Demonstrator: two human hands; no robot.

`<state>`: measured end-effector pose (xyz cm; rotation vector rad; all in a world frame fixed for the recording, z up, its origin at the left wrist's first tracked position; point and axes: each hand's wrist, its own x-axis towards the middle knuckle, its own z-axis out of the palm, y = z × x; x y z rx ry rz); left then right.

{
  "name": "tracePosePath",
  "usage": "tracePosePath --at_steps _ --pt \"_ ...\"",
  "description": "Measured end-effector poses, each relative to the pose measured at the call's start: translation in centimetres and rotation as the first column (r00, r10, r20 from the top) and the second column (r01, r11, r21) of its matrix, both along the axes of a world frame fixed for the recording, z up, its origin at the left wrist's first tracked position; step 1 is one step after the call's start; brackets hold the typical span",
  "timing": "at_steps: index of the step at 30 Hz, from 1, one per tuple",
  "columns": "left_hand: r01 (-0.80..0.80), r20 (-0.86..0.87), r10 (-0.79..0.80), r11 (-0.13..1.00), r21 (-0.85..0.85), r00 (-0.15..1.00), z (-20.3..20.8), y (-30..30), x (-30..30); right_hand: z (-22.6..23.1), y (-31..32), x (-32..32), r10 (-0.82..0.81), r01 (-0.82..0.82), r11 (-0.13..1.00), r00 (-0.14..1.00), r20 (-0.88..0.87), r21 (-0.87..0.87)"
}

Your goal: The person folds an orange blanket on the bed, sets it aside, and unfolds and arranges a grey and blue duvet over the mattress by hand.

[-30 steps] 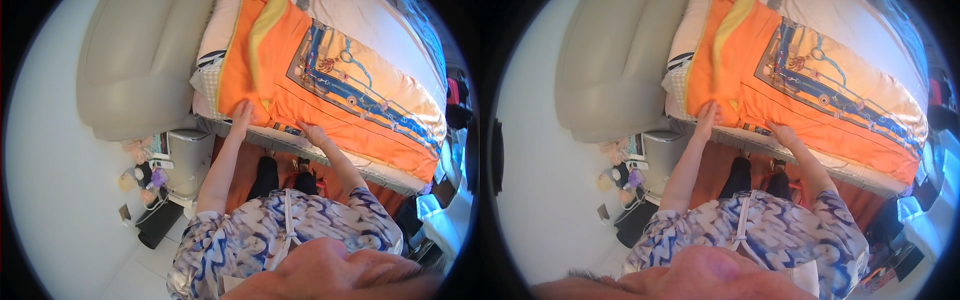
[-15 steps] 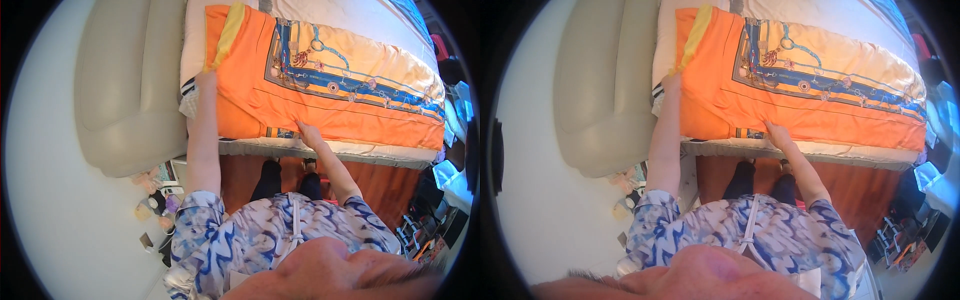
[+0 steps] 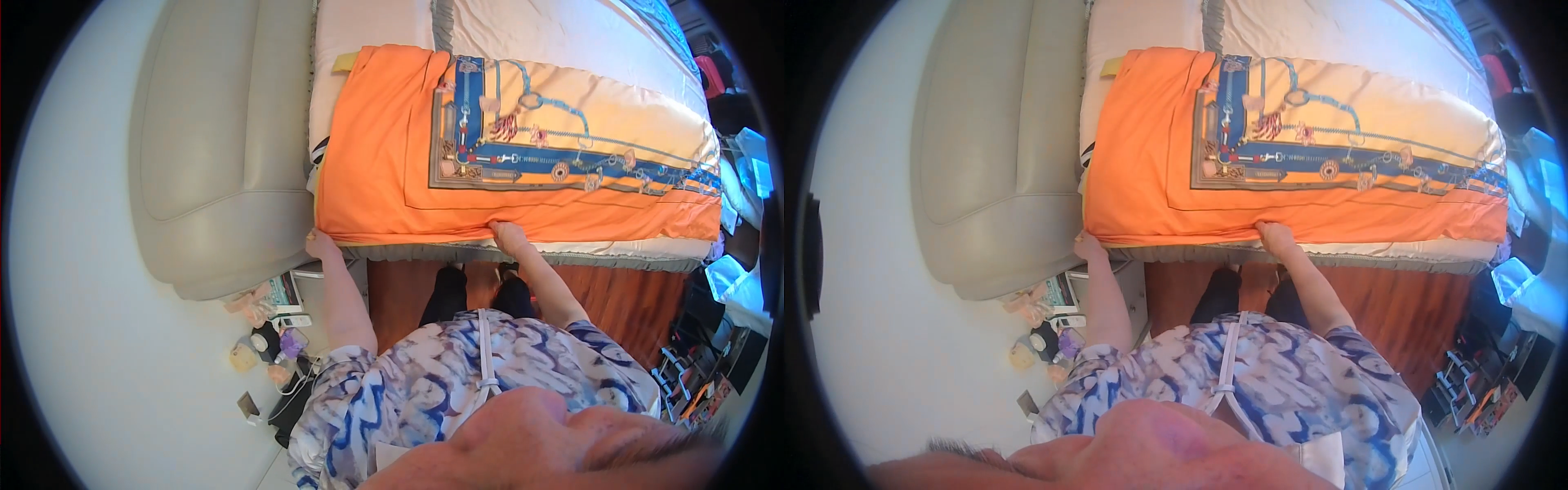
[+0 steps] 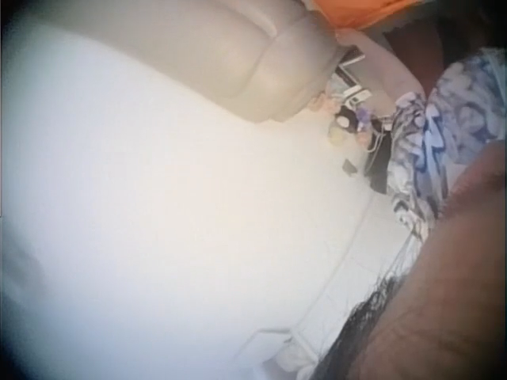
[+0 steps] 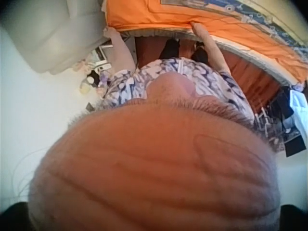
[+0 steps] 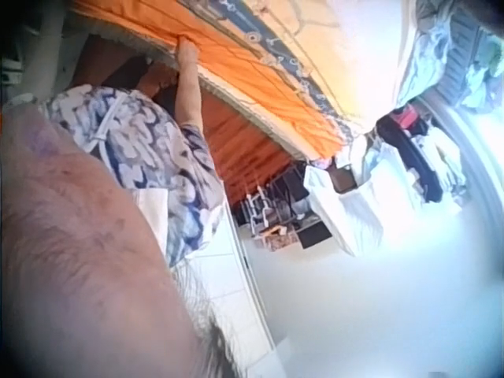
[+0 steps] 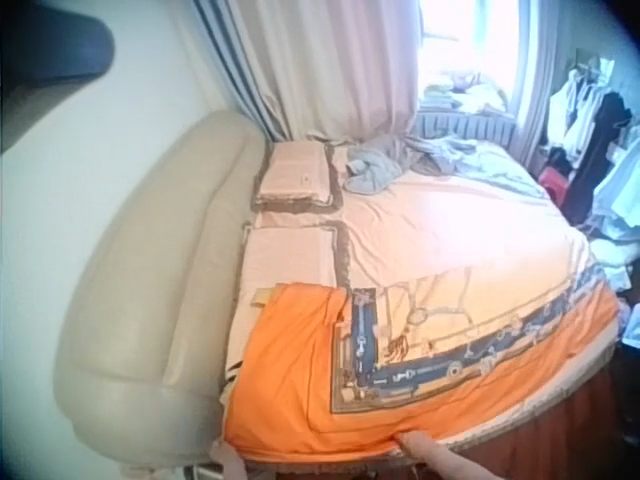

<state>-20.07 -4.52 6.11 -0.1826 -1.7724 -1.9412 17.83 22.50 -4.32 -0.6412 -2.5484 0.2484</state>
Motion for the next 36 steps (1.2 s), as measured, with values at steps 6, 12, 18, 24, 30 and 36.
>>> tracePosePath --at_steps 6,12,18,24,30,36 --pt "0.141 -0.095 -0.192 0.908 -0.394 0.977 8.5 0.1 2.2 1.0 -0.8 2.4 -0.098 0.105 0.986 0.993 0.059 -0.127" --pt "0.130 -0.170 -0.315 0.740 -0.659 0.934 20.9 1.6 9.9 3.7 -3.1 5.2 -0.129 0.142 0.978 0.987 0.091 -0.150" --pt "0.288 -0.249 -0.526 0.735 -0.614 0.813 23.1 7.7 8.9 3.5 -2.7 5.0 -0.043 0.041 0.985 0.999 -0.009 -0.166" --pt "0.038 -0.431 -0.441 0.732 -0.680 0.787 30.2 18.4 4.9 5.7 -2.1 4.6 0.053 -0.181 0.943 0.910 -0.411 -0.278" --pt "0.066 -0.089 -0.465 0.307 -0.949 0.881 36.0 31.5 7.7 8.5 -1.6 3.1 -0.352 0.286 0.921 0.902 -0.249 -0.265" --pt "0.753 0.121 -0.788 0.515 -0.409 0.604 34.5 31.5 2.8 -1.0 2.1 -1.3 -0.490 0.509 0.851 0.858 -0.156 0.126"
